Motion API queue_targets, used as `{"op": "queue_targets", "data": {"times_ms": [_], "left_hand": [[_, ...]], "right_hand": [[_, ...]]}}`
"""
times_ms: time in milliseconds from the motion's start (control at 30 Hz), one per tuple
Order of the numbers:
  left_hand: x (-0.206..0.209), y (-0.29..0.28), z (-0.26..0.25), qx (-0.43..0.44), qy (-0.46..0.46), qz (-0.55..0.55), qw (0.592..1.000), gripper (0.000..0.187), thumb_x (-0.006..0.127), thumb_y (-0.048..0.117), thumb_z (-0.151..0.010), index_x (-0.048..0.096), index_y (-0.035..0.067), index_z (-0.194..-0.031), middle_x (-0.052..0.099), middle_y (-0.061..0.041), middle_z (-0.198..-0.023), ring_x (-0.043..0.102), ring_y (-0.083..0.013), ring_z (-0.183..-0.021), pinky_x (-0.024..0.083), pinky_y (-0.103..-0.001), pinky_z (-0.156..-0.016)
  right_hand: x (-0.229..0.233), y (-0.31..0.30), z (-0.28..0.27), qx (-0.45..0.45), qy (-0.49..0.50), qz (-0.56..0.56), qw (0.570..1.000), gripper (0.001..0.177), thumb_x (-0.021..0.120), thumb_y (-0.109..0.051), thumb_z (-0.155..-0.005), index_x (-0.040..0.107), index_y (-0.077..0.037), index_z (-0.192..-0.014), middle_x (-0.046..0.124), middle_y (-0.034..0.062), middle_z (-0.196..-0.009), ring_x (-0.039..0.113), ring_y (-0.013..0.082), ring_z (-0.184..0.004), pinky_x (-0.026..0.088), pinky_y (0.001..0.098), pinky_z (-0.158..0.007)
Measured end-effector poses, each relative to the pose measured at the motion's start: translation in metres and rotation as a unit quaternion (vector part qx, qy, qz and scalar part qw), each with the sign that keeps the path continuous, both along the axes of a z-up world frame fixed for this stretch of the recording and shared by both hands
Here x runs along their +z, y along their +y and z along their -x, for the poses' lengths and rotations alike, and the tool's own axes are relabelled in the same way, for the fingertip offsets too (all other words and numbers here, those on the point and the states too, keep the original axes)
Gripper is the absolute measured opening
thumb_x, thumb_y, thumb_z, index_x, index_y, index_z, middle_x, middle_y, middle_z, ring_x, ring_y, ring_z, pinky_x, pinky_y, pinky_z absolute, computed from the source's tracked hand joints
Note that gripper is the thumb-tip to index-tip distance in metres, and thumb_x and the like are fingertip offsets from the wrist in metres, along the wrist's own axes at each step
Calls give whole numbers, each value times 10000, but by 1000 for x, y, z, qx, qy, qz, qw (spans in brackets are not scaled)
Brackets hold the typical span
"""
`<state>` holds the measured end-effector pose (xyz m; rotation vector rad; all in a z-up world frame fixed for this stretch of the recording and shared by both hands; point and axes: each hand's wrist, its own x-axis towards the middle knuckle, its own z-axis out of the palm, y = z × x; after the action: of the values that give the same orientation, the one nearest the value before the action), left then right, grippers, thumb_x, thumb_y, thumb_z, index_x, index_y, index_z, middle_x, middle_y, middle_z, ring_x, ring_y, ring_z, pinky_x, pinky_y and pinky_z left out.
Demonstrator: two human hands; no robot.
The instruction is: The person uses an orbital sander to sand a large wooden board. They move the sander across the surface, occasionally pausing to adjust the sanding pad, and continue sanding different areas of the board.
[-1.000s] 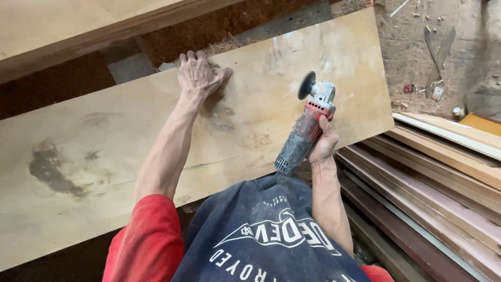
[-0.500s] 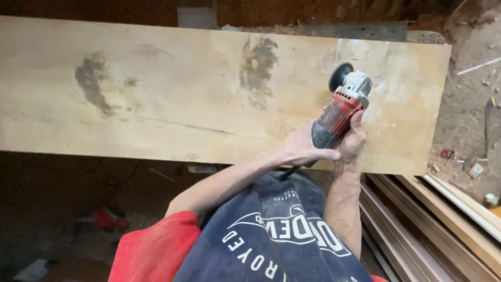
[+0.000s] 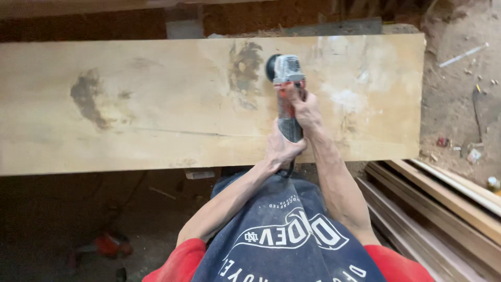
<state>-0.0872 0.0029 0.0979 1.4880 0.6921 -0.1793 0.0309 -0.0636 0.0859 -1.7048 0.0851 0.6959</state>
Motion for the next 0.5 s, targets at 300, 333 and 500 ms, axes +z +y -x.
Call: {"op": "queue_targets", "data": {"times_ms": [300, 333, 500], "left_hand": [[-58, 102, -16, -210, -70, -331, 917, 583, 651, 523, -947, 615, 118, -1365, 612, -199, -1373, 495, -384, -1356, 408, -480, -1177], [-67, 114, -29, -153, -110, -396, 899, 599, 645, 474, -952, 567, 116, -1425, 516, -217, -1503, 380, -418, -1448, 355, -514, -1231], [-101, 148, -76, -187, -64, -457, 867, 882, 585, 577, -962, 290, 107, -1648, 30, -261, -1697, -16, -480, -1556, 0, -633, -1235]], "right_hand": [[-4, 57, -43, 99, -123, 341, 927, 912, 863, -444, -581, 526, -9, -1309, 696, 164, -1116, 687, 296, -1043, 547, 396, -922], [-3, 54, -54, 85, -121, 349, 926, 896, 863, -432, -581, 528, 3, -1289, 691, 173, -1112, 686, 297, -1040, 550, 394, -924], [22, 14, -104, -100, -20, 303, 947, 771, 862, -264, -564, 539, -3, -1214, 702, 108, -983, 715, 204, -764, 627, 390, -655]]}}
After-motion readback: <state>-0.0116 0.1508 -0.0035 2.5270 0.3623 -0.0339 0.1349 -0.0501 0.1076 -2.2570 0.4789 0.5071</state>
